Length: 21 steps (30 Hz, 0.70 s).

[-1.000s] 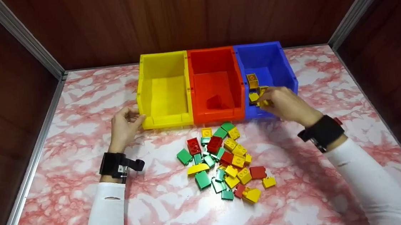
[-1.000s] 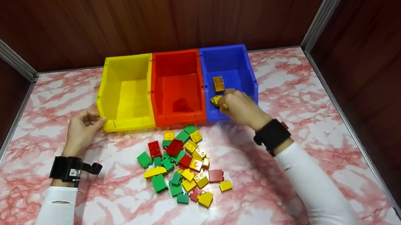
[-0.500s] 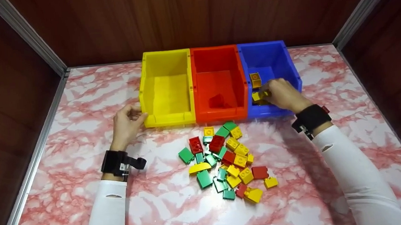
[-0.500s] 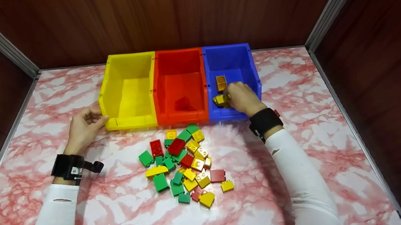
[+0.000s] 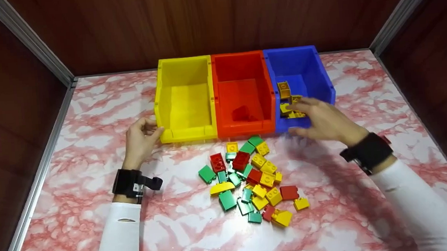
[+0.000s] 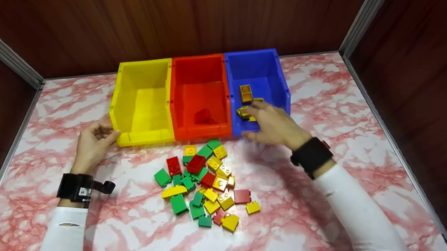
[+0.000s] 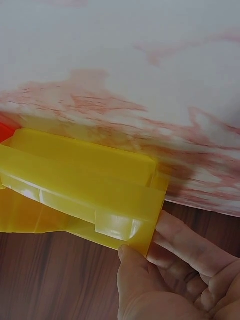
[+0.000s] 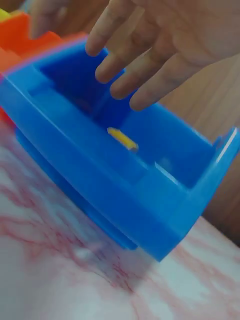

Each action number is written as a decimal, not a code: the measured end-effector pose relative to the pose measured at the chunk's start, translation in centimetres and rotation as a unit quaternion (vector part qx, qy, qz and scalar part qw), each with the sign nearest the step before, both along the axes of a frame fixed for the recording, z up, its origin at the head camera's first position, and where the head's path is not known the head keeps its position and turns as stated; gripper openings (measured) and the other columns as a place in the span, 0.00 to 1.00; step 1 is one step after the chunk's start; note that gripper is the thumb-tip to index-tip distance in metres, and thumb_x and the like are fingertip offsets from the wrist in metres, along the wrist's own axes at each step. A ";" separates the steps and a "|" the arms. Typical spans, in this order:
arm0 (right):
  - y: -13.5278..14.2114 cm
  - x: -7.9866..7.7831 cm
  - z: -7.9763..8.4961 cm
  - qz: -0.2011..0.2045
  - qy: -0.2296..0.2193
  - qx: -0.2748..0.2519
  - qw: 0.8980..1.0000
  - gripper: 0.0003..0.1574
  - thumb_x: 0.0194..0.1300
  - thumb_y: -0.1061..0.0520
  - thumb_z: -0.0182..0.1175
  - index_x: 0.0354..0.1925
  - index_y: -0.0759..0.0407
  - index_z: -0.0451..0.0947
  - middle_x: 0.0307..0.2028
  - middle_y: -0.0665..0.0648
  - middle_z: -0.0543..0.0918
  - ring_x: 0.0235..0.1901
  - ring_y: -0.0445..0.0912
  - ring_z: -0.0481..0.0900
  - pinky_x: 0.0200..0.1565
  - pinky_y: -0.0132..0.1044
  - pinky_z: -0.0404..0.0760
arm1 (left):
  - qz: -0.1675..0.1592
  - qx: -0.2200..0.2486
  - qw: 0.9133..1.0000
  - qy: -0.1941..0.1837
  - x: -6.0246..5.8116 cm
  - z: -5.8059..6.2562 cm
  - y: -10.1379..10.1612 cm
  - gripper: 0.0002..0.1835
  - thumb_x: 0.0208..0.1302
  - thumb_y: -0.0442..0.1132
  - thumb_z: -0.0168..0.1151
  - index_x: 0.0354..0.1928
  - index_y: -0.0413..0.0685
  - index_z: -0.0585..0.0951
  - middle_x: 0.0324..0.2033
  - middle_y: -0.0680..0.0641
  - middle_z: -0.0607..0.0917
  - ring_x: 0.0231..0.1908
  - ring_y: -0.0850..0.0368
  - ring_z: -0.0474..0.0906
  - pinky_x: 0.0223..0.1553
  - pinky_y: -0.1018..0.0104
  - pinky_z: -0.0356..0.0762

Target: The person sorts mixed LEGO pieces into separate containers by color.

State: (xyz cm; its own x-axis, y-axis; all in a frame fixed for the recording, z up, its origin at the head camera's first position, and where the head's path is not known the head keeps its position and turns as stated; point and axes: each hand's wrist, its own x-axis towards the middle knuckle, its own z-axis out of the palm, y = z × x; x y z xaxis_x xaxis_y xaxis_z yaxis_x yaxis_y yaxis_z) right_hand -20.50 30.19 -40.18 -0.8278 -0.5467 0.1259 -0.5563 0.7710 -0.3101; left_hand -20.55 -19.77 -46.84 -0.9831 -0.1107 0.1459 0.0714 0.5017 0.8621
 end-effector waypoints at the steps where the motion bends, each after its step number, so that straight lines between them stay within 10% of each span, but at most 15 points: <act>1: 0.0 0.7 0.1 0.007 -0.005 0.000 1.000 0.38 0.63 0.44 0.76 0.66 0.59 0.80 0.64 0.67 0.83 0.64 0.64 0.80 0.61 0.67 0.82 | 0.000 -0.001 1.000 0.000 0.0 0.0 0.0 0.11 0.68 0.33 0.71 0.47 0.34 0.84 0.39 0.40 0.86 0.35 0.65 0.78 0.39 0.83 0.76; 21: -2.5 10.5 -4.2 0.084 -0.129 0.019 0.988 0.41 0.56 0.38 0.80 0.62 0.55 0.83 0.52 0.51 0.86 0.51 0.45 0.84 0.56 0.47 0.88 | 0.004 0.000 1.000 -0.009 0.1 -0.1 0.0 0.11 0.70 0.36 0.70 0.47 0.35 0.84 0.40 0.40 0.86 0.37 0.64 0.78 0.41 0.83 0.76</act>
State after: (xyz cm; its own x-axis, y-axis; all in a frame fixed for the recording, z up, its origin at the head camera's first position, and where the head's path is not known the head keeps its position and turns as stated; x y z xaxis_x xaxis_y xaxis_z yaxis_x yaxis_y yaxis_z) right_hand -10.02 27.73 -44.35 -0.7263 -0.6800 -0.1005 -0.5843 0.6878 -0.4308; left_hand -20.46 -19.81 -46.95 -0.9846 -0.1182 0.1286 0.0524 0.5025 0.8630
